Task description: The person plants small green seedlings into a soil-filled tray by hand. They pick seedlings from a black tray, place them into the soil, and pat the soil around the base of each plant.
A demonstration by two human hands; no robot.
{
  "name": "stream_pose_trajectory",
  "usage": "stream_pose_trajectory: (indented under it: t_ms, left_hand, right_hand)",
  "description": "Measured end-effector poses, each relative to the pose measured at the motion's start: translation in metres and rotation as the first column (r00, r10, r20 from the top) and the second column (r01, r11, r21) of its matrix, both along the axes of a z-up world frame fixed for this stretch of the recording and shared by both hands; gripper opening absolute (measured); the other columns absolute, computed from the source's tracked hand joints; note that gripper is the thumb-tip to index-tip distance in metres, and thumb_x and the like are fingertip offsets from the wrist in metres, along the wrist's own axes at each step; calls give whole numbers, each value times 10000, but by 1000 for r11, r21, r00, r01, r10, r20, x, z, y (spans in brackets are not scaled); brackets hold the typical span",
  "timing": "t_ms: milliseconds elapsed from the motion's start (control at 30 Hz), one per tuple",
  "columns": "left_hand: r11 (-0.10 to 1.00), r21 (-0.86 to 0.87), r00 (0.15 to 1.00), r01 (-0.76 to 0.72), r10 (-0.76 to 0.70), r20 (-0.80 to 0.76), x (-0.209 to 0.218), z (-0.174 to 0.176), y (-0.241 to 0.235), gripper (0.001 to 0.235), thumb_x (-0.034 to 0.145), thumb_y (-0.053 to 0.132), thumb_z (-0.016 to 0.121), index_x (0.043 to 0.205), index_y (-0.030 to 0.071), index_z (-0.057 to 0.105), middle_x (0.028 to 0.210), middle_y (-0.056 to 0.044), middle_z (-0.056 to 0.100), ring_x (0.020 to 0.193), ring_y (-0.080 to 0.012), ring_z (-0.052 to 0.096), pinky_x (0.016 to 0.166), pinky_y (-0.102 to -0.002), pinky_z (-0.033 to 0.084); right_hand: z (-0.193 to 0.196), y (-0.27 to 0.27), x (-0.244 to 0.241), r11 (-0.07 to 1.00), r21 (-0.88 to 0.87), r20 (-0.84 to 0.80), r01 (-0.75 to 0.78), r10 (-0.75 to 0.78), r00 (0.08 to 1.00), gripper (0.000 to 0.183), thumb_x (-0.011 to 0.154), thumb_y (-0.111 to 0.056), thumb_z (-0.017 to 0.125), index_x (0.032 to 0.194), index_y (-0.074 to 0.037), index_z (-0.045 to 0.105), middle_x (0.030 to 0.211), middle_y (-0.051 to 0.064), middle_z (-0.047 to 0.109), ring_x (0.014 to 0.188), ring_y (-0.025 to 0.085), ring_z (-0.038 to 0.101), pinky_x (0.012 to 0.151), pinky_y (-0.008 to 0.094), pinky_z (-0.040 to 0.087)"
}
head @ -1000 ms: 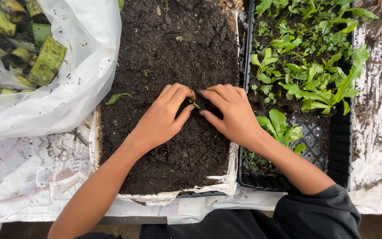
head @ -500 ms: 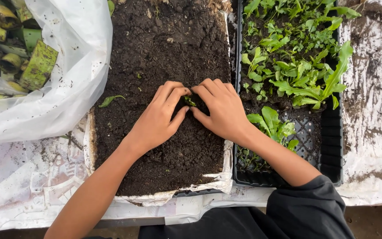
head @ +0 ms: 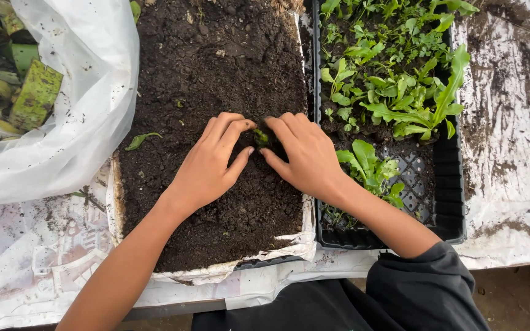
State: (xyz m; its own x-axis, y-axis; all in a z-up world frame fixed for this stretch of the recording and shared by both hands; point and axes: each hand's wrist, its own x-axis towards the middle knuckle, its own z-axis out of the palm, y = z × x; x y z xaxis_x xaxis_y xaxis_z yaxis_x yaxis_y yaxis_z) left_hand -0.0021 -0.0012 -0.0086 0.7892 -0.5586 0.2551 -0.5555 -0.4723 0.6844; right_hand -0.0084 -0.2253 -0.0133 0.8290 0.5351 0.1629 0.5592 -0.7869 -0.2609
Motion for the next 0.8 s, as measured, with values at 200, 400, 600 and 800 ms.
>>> stream_pose_trajectory:
  t_ms: [200, 400, 600, 800]
  left_hand:
    - [1000, -23, 999, -8, 7, -37, -1, 7, 1, 275, 1020, 24, 575, 1295, 28, 558, 1176, -115, 527, 1156, -336, 589, 932, -475, 554]
    - [1000, -10, 999, -5, 4, -49, -1, 6, 1, 284, 1028, 41, 571, 1311, 22, 562, 1170, -123, 549, 1145, -327, 598, 944, -467, 542]
    - [1000, -30, 999, -5, 4, -40, 0, 0, 1, 283, 1031, 48, 570, 1313, 29, 564, 1161, -109, 561, 1143, -308, 604, 949, -454, 540]
    - [999, -50, 999, 4, -6, -46, 0, -1, 0, 277, 1030, 27, 567, 1307, 10, 570, 1133, -126, 580, 1121, -313, 616, 955, -456, 535]
  right_hand:
    - [14, 0, 5, 995, 24, -68, -101, 102, 992, 329, 989, -142, 657, 1297, -34, 608, 987, 95, 596, 874, 236, 588, 716, 338, 499]
    - [28, -9, 17, 981, 59, -121, -185, 191, 974, 343, 947, -91, 687, 1267, -4, 598, 1140, 159, 588, 1009, 298, 583, 796, 375, 540]
    - [14, -7, 21, 968, 151, -166, -200, 225, 960, 328, 973, -116, 696, 1247, 14, 572, 1086, 152, 585, 985, 301, 595, 800, 401, 557]
    - [17, -11, 22, 966, 164, -166, -202, 228, 959, 336, 977, -128, 719, 1241, 29, 582, 1085, 154, 576, 994, 306, 597, 816, 420, 561]
